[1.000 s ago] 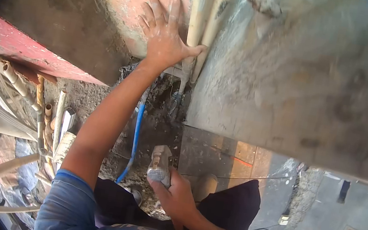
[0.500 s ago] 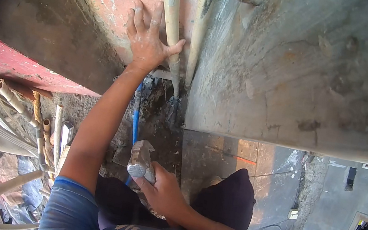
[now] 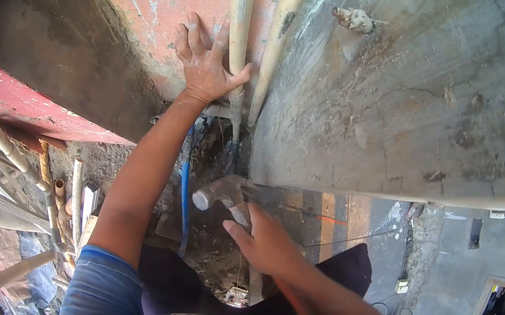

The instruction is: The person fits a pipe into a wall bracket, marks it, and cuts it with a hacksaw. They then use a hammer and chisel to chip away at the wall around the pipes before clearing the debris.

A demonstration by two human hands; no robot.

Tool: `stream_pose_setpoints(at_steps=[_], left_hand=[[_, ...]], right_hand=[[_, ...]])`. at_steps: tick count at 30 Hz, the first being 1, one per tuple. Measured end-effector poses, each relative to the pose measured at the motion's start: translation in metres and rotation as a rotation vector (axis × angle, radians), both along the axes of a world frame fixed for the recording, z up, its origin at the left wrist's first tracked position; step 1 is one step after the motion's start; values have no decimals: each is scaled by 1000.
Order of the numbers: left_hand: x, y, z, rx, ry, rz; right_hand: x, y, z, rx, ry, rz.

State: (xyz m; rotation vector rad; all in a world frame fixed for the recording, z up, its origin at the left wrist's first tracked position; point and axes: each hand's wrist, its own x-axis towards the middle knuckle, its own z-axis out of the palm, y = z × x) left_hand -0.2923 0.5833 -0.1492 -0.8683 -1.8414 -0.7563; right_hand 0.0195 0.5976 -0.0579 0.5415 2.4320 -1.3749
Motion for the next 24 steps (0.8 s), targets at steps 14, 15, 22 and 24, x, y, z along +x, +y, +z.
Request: stream_pose_setpoints(at_steps=[14,15,22,24], left_hand=[[11,-3,5,-55,-77,46],[11,-3,7,-65,-76,53],[22,-5,25,-81,-174,79],[24,-6,24,-126,-252,41]], right_hand=[[111,159,-149,473,-623,819],[126,171,-168,500,-616,717],[213,205,-279,620,-187,290],[218,204,-294,594,-130,230]])
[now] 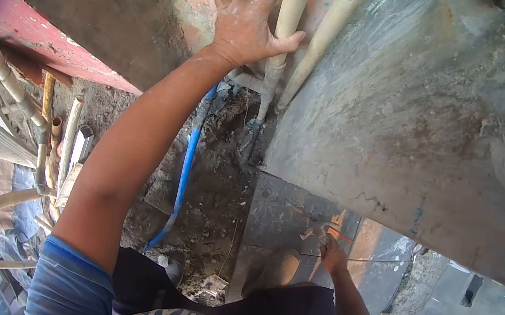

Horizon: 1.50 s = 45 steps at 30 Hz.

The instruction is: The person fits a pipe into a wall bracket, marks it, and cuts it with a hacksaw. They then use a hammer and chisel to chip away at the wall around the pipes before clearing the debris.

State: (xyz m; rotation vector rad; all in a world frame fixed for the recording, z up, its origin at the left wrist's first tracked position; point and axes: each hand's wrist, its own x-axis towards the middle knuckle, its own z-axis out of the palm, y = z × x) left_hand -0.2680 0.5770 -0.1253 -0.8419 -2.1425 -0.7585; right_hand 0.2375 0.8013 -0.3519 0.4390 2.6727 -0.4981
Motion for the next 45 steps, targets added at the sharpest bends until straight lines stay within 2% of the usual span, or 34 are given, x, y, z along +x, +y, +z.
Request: stream_pose_setpoints(at_steps=[2,4,8,11,13,14,16,18,20,21,23,24,26,28,29,31,32,35,36,39,40,45], left_hand=[[-2,0,-2,8,24,-5],[-2,0,-2,19,54,-16],[-2,-1,-2,22,61,-15],[-2,0,-3,8,51,-10],[0,1,-1,8,42,-10],[4,0,1,38,56,0],[2,1,0,74,79,9],[-10,0,-14,4,140,17],[-9,-1,-13,-8,123,18],[-8,-1,-13,-20,104,24],[-8,0,-13,-26,96,22],[-7,0,-13,-28,84,29],[-9,1,-17,22,113,-13],[-11,1,-16,57,131,-17],[-10,1,-14,65,147,-28],[-9,0,-13,62,123,-23],[-9,0,-13,41,126,-13],[-11,1,-15,50,125,-7],[-10,1,-16,51,129,-3],[-10,0,-14,26,110,21],[-10,2,-13,38,113,21],[2,-1,-3,48,81,4]], right_hand=[[-1,-2,-7,-24,73,-45],[-3,-5,-13,23,261,-53],[-4,-8,-16,-36,174,-201],[-7,-17,-11,14,319,-188],[-16,-28,6,302,103,-132],[-17,-34,6,302,101,-135],[-25,-43,6,392,-118,-117],[-77,-69,43,-79,-259,32],[-137,-115,84,-804,-97,-112],[-161,-134,81,-928,-25,-183],[-222,-183,90,-935,150,-299],[-255,-201,68,-676,271,-274],[-323,-237,69,-376,465,-440],[-380,-244,65,-385,791,-743],[-394,-234,60,-380,811,-748],[-417,-218,42,-487,1000,-918],[-424,-220,37,-311,1053,-975],[-411,-207,33,-242,904,-917],[-414,-206,29,-67,988,-916],[-406,-191,34,-66,971,-793],[-409,-186,31,-31,1092,-751],[-407,-174,27,-15,1045,-670]])
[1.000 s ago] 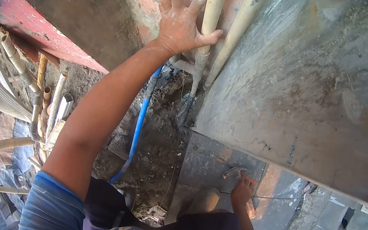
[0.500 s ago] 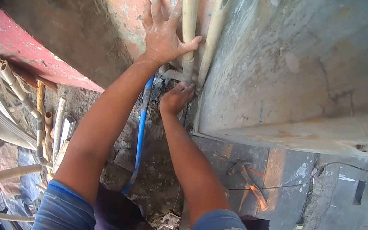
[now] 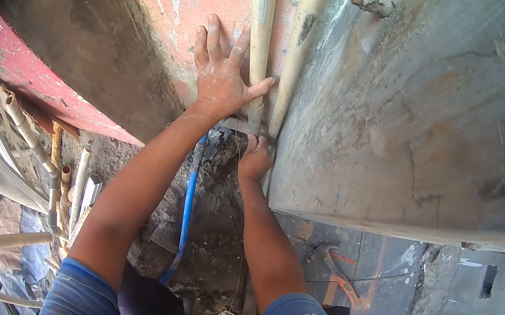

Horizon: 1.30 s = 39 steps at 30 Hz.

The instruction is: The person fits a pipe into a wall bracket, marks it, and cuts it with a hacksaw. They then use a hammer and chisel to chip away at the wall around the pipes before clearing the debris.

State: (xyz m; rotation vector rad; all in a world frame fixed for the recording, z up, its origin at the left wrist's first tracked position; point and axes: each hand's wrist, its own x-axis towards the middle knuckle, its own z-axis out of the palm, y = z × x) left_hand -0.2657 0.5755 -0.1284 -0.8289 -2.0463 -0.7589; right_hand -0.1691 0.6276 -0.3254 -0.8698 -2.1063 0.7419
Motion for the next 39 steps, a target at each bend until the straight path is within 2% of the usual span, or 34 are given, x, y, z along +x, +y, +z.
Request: stream_pose_setpoints(at_steps=[5,9,11,13,15,17,21,23,24,26,28,30,39], left_hand=[[20,-45,22,-19,-91,-96],[53,-81,-5,51,-153,31],[82,-85,-10,-75,-169,-65],[106,-73,-24,-108,-400,-260],[114,-47,-42,-65,-586,-348],[111,-17,-60,83,-774,-431],[102,33,-79,232,-850,-282],[97,50,-82,225,-1025,-175],[95,52,-81,231,-1021,-180],[93,49,-74,241,-1212,-188],[89,49,-93,247,-1179,-195],[83,43,-102,191,-1036,-266],[80,41,-108,209,-963,-271]], right_hand=[[1,1,0,-45,-12,28],[-3,3,-4,-32,23,42],[0,5,-3,-2,34,44],[2,4,-2,-38,-140,49],[3,3,-31,-48,-122,75],[6,2,-36,-55,-107,92],[9,4,-38,-57,-83,101],[9,6,-39,-51,-69,101],[7,5,-40,-44,-67,104],[8,5,-39,-42,-59,112],[9,6,-40,-39,-55,112],[14,7,-41,-39,-56,108],[16,7,-38,-29,-18,83]])
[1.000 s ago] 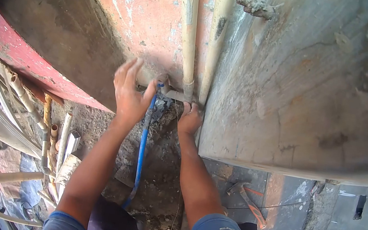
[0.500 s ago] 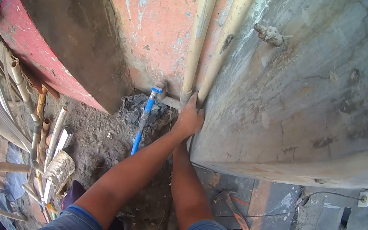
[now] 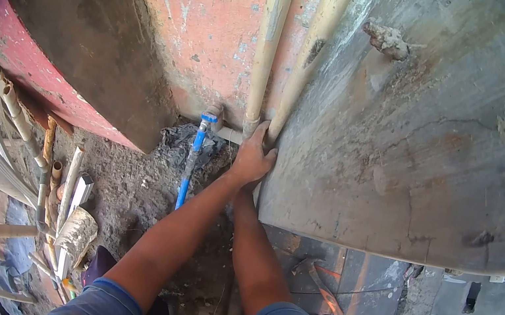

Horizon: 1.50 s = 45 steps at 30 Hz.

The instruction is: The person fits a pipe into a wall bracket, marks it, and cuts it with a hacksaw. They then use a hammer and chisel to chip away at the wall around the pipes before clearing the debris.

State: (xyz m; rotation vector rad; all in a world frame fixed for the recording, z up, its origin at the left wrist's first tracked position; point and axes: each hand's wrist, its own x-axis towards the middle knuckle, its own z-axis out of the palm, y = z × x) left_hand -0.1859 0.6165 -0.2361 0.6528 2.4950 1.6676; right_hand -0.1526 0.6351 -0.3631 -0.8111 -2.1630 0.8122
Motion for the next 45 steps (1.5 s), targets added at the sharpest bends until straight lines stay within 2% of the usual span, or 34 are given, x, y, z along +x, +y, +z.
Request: stream_pose_setpoints(at_steps=[7,11,13,15,17,19,20,21,23,28,33,40,45], left_hand=[[-7,4,5,40,-15,-8],[-9,-1,9,-35,-30,-67],[-10,0,-9,50,126,-58],[-9,-2,-4,24,71,-65],[-13,-2,-8,61,143,-82],[-14,3,-12,66,113,-107],[-17,-2,-13,70,107,-104],[-16,-3,-15,66,104,-100],[-19,-3,-14,106,75,-132],[-15,-5,-7,49,108,-105],[-12,-3,-11,101,125,-78],[-10,-9,3,55,-43,-102],[-11,-11,-1,56,-24,-110]], right_hand=[[-4,1,1,7,36,-37],[-8,-2,-4,14,83,-71],[-17,-2,-12,58,131,-96],[-18,-3,-17,53,130,-101],[-3,-5,-10,-115,-19,26],[0,-18,-7,-120,-199,73],[9,-24,3,-292,-93,151],[13,-31,-2,-296,-96,155],[10,-42,-25,-231,-32,-8],[-2,-18,-45,-254,-151,2],[-13,-1,-35,-220,-157,44],[5,14,-14,-229,-226,194],[11,0,5,-123,-149,163]])
